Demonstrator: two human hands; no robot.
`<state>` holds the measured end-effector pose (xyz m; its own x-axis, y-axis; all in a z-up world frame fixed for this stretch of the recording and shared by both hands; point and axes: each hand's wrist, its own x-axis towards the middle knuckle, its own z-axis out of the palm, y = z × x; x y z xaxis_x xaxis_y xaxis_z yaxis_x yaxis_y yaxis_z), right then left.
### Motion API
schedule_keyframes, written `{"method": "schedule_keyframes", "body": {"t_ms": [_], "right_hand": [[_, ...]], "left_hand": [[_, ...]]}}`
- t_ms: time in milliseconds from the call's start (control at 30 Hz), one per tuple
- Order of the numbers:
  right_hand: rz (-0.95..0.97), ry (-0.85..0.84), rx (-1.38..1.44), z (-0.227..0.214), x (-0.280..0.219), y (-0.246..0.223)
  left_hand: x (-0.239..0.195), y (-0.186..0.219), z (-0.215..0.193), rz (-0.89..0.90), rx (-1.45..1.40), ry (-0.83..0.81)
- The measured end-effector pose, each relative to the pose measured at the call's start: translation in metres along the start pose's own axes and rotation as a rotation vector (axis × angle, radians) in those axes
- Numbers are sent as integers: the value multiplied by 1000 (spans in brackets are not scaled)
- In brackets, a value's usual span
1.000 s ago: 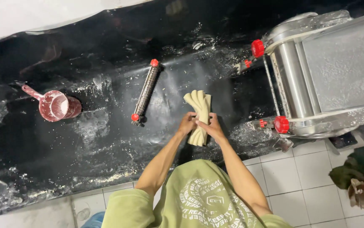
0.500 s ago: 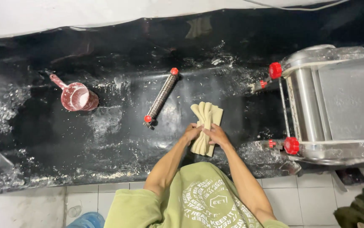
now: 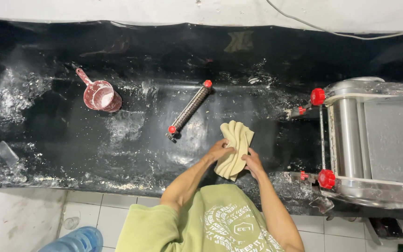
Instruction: Flattening dough using a pasta roller machine by repeatedly feeding and folding it
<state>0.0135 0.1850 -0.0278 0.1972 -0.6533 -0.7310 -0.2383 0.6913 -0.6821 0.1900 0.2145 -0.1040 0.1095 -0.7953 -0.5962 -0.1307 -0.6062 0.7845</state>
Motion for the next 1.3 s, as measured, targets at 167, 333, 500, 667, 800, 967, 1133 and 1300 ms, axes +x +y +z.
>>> {"method": "schedule_keyframes", "body": {"t_ms": [167,333,500,667,800,967,1133,1300], "right_hand": [[-27,93,184,-10,52,60],[-69,197,271,-2,46,64],[-229,321,315,-16,54,77],[-294,472,158,-68,87,121],[-313,615,85,-112,112,149],[-338,646,169,-114,89,131],[-311,614,116,-119,95,161],[-52,835,650,-140,65,199]], "left_hand": [[5,2,20,-123,-193,0],[11,-9,35,-182,-324,17],[3,-16,13,-126,-775,231],[-7,8,-16,50,-669,170],[-17,24,-31,261,-77,118],[-37,17,-35,340,101,183],[-19,-3,-50,23,115,98],[-12,11,-63,-152,582,-80]]}}
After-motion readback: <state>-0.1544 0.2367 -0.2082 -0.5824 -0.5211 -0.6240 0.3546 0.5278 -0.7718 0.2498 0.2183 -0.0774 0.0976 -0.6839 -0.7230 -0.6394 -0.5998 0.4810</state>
